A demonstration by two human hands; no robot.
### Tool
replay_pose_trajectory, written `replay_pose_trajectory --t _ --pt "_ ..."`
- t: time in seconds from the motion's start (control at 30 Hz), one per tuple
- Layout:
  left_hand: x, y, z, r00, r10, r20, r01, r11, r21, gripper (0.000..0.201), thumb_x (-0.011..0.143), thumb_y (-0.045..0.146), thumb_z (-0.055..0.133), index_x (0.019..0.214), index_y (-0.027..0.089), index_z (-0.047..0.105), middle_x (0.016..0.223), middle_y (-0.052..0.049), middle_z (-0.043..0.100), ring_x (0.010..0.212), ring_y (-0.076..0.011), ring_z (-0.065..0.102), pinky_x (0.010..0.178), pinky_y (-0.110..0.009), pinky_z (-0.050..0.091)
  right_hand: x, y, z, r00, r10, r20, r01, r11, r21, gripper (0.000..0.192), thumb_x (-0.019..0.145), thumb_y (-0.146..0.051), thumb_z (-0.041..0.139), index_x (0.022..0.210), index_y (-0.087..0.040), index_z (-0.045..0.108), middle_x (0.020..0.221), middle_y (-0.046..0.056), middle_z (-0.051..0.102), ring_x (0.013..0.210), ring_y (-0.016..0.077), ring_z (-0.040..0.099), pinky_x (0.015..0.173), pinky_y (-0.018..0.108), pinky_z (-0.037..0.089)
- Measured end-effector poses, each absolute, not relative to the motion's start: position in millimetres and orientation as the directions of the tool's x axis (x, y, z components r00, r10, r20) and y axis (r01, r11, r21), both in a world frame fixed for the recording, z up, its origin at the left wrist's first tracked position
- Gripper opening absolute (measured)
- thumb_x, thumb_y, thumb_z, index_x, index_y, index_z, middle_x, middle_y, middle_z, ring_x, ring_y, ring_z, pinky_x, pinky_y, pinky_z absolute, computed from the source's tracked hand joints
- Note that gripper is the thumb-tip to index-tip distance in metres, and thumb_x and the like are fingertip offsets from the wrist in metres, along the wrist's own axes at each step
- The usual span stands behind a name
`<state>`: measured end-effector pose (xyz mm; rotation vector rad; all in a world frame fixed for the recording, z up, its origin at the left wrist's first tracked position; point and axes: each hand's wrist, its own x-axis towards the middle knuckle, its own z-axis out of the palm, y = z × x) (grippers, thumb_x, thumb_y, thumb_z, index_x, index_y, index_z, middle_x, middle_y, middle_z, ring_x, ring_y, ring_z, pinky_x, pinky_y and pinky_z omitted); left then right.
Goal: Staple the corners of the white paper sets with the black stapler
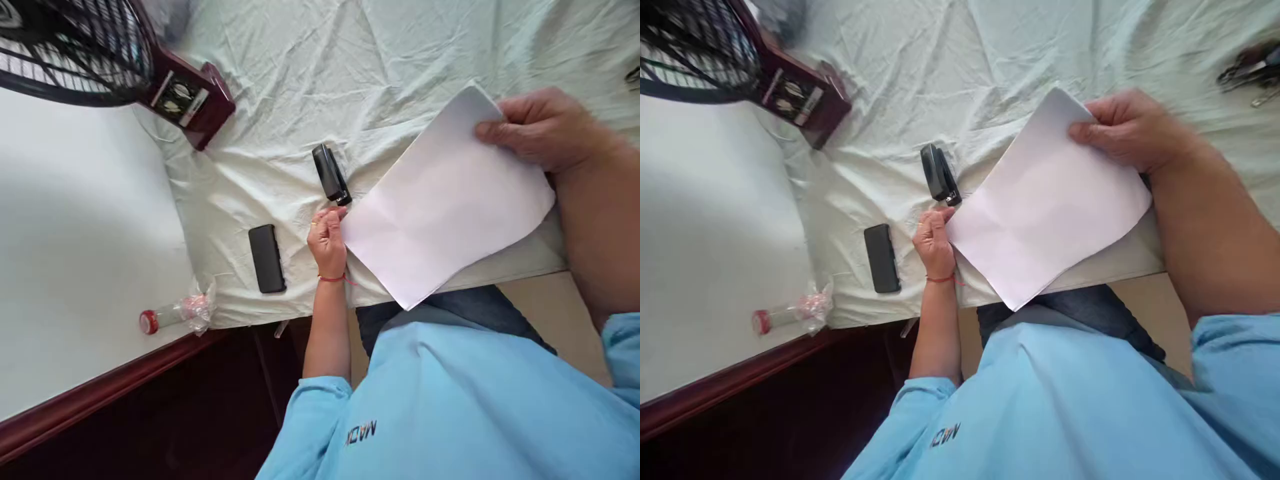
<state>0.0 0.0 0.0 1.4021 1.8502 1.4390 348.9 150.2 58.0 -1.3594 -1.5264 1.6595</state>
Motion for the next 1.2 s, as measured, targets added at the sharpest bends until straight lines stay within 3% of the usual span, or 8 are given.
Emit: replay_pose_trajectory --t 0.13,0.27,0.4,0.53,0.67,0.87,1.07,1.2 --pt "-1.0 2.8 1.0 -0.314 0.908 0.277 0.479 -0.100 0.872 0.027 0.102 0.046 0.076 0.095 0.023 0.088 0.096 -0.006 0.083 0.101 -0.0212 0.074 0.100 -0.038 0.057 348.5 149.8 56.1 -0.309 0.914 -0.261 0.189 -0.210 -0.959 0.031 0.093 -0.039 0.065 0.117 -0.018 0.068 0.096 0.002 0.068 0.066 0.0023 0.060 0.062 0.020 0.051" --pt "1.0 2.4 1.8 -0.298 0.930 0.217 0.351 -0.104 0.930 0.026 0.098 0.050 0.082 0.098 0.024 0.086 0.096 -0.004 0.080 0.096 -0.0180 0.075 0.093 -0.033 0.058 348.5 150.3 54.7 -0.303 0.939 -0.164 0.109 -0.137 -0.985 0.026 0.092 -0.038 0.068 0.114 -0.023 0.070 0.101 -0.001 0.067 0.073 0.0022 0.061 0.067 0.020 0.051" --pt "1.1 1.7 0.4 -0.423 0.900 0.101 0.102 -0.063 0.993 0.053 0.087 0.059 0.091 0.128 0.029 0.074 0.104 -0.002 0.078 0.095 -0.0159 0.075 0.090 -0.029 0.060 345.0 150.6 54.4 -0.288 0.957 0.020 0.031 0.031 -0.999 0.022 0.094 -0.040 0.066 0.114 -0.033 0.071 0.104 -0.005 0.065 0.085 0.0011 0.060 0.080 0.019 0.050" --pt "-0.5 1.5 2.3 -0.402 0.916 -0.007 -0.024 -0.003 1.000 0.064 0.082 0.065 0.093 0.128 0.028 0.069 0.106 -0.004 0.078 0.097 -0.0172 0.077 0.090 -0.029 0.062 341.5 150.0 53.6 -0.283 0.953 0.105 -0.024 0.102 -0.994 0.024 0.093 -0.044 0.067 0.115 -0.037 0.070 0.114 -0.005 0.065 0.100 0.0066 0.062 0.095 0.027 0.050" --pt "7.8 -0.4 9.9 -0.366 0.928 -0.070 -0.087 0.041 0.995 0.068 0.079 0.064 0.095 0.130 0.025 0.074 0.115 -0.007 0.081 0.115 -0.0238 0.079 0.106 -0.036 0.062 346.4 150.2 49.7 -0.326 0.945 0.016 -0.001 0.016 -1.000 0.036 0.084 -0.055 0.073 0.108 -0.027 0.071 0.106 0.000 0.066 0.090 0.0072 0.062 0.085 0.027 0.052" --pt "24.4 -1.5 17.9 -0.325 0.933 -0.157 -0.148 0.114 0.982 0.065 0.077 0.065 0.096 0.125 0.023 0.081 0.107 -0.007 0.085 0.105 -0.0262 0.082 0.097 -0.040 0.068 357.2 153.5 43.3 -0.414 0.883 -0.222 0.146 -0.177 -0.973 0.063 0.066 -0.064 0.081 0.094 -0.010 0.066 0.093 0.006 0.065 0.072 0.0108 0.064 0.062 0.026 0.052" --pt "22.0 -0.7 17.5 -0.367 0.915 -0.166 -0.054 0.157 0.986 0.061 0.082 0.064 0.093 0.126 0.023 0.082 0.118 -0.009 0.085 0.115 -0.0276 0.081 0.107 -0.043 0.067 354.8 151.8 46.8 -0.397 0.893 -0.210 0.184 -0.147 -0.972 0.046 0.078 -0.050 0.077 0.097 -0.010 0.068 0.096 0.005 0.067 0.073 0.0083 0.064 0.063 0.021 0.052" --pt "15.9 -3.1 10.2 -0.343 0.937 -0.059 -0.116 0.020 0.993 0.074 0.080 0.056 0.097 0.147 0.037 0.072 0.130 -0.004 0.081 0.122 -0.0234 0.078 0.112 -0.039 0.063 354.8 150.9 47.6 -0.361 0.902 -0.236 0.183 -0.180 -0.967 0.031 0.083 -0.038 0.075 0.100 -0.012 0.069 0.101 0.004 0.068 0.078 0.0084 0.066 0.069 0.023 0.053"
